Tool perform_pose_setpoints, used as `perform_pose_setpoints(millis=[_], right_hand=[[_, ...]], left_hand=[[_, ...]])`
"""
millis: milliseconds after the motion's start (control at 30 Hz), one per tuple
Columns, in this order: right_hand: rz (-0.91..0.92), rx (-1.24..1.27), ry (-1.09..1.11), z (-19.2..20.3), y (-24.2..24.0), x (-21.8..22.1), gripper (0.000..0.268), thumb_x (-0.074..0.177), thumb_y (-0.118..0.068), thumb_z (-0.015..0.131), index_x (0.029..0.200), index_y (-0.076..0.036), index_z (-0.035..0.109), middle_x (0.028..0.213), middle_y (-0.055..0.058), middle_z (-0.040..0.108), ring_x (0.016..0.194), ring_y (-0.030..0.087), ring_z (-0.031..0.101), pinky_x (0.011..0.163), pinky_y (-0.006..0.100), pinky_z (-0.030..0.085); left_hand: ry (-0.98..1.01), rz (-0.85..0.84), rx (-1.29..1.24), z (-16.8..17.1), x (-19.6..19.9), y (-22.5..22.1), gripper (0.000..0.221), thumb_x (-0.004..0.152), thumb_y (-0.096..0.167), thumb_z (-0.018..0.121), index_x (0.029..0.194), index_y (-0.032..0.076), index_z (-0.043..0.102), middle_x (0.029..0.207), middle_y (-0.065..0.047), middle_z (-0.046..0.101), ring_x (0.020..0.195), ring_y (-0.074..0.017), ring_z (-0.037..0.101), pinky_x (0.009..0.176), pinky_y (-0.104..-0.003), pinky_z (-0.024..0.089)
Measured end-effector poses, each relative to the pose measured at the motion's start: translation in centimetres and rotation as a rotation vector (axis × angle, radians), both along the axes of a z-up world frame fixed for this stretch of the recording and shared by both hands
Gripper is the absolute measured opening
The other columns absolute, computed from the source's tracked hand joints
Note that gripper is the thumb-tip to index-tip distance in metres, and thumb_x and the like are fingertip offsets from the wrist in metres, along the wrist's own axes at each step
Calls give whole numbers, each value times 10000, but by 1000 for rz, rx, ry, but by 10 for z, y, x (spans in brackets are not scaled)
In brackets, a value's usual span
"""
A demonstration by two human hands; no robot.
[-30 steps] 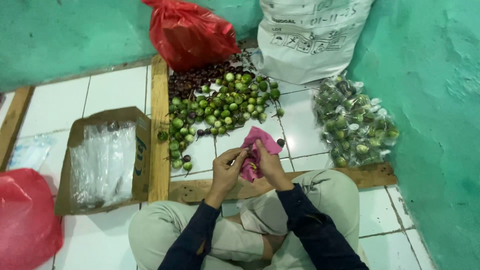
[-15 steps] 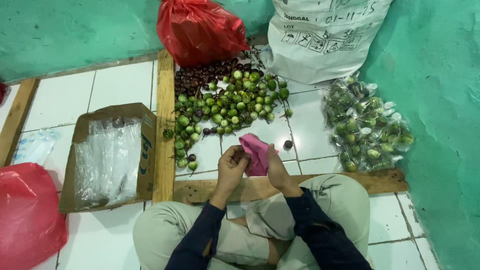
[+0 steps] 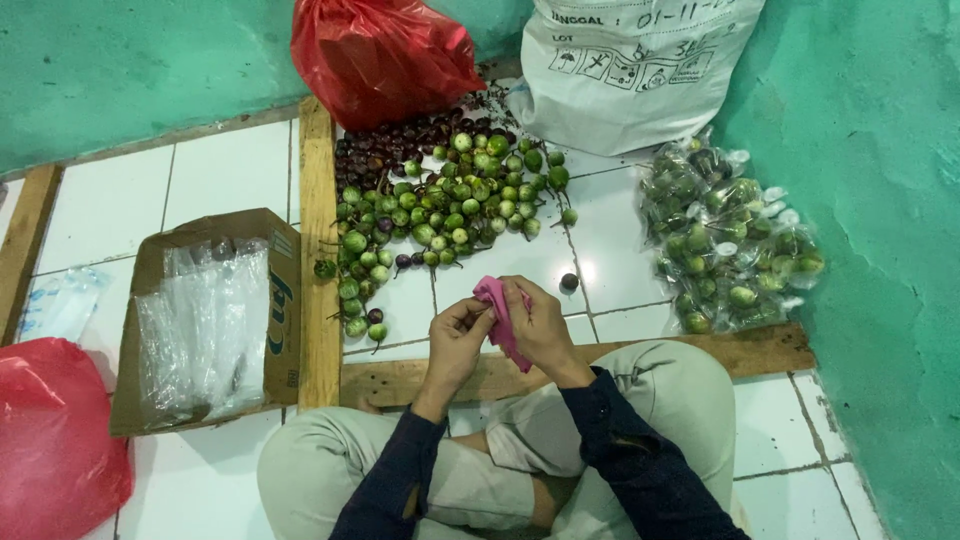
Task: Cleaning small green fruits by wiping them individually with a pink cloth
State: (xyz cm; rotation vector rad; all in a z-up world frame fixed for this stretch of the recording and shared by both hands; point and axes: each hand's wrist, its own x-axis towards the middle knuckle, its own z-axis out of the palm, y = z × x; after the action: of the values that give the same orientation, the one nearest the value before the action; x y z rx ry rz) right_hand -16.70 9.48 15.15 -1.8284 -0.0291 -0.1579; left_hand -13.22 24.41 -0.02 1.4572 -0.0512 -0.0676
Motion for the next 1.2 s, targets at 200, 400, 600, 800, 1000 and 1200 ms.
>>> perform_pose_setpoints(millis=[200,400,600,800,1000,1200], right_hand=[[-45,105,84,-63,-15,19,401,1080,-270,455,858,-85,734,627,118,658,705,145,585,740,395,538],[28,343,54,8,-13,4,487,1089,-349,394,1285,-6,678,1230,214,716,1189,284,619,1070,475,441],[44,8,-205,-48,-2,12,317,1078,-209,498,1224,-7,694,1059,207,714,1090,384,690,937,457,523],[-27,124,-98,-57,-16,21,325,1081,-185,468,963,-93,757,693,31,665,758,89,583,718,316,535],[107,111,-229,-27,-2,8,273,1032,-243,591,1224,-90,712,956,162,708,952,309,713,911,472,536],[93,105,-236,-18,-1,12,244,1049,-212,567,1105,-100,777,918,121,744,882,270,740,790,392,562]], left_hand=[[23,12,15,54,-11,-3,94,901,94,792,928,5,776,772,-110,731,719,-100,640,627,-264,557],[131,19,-275,71,-11,-12,120,954,89,724,958,-32,723,787,-92,721,749,-126,693,697,-264,596],[211,-27,-341,7,-6,-1,78,976,94,684,956,21,664,818,-63,687,811,-130,689,762,-274,602],[289,-88,-469,43,-10,-7,67,980,66,662,958,13,627,895,-92,692,868,-196,710,804,-293,605],[352,-79,-594,43,-8,-3,56,984,65,651,1033,37,651,912,-87,694,887,-196,717,826,-313,609],[450,-58,-746,-9,-2,4,56,973,61,643,1024,68,666,901,-66,713,878,-199,733,831,-321,607]])
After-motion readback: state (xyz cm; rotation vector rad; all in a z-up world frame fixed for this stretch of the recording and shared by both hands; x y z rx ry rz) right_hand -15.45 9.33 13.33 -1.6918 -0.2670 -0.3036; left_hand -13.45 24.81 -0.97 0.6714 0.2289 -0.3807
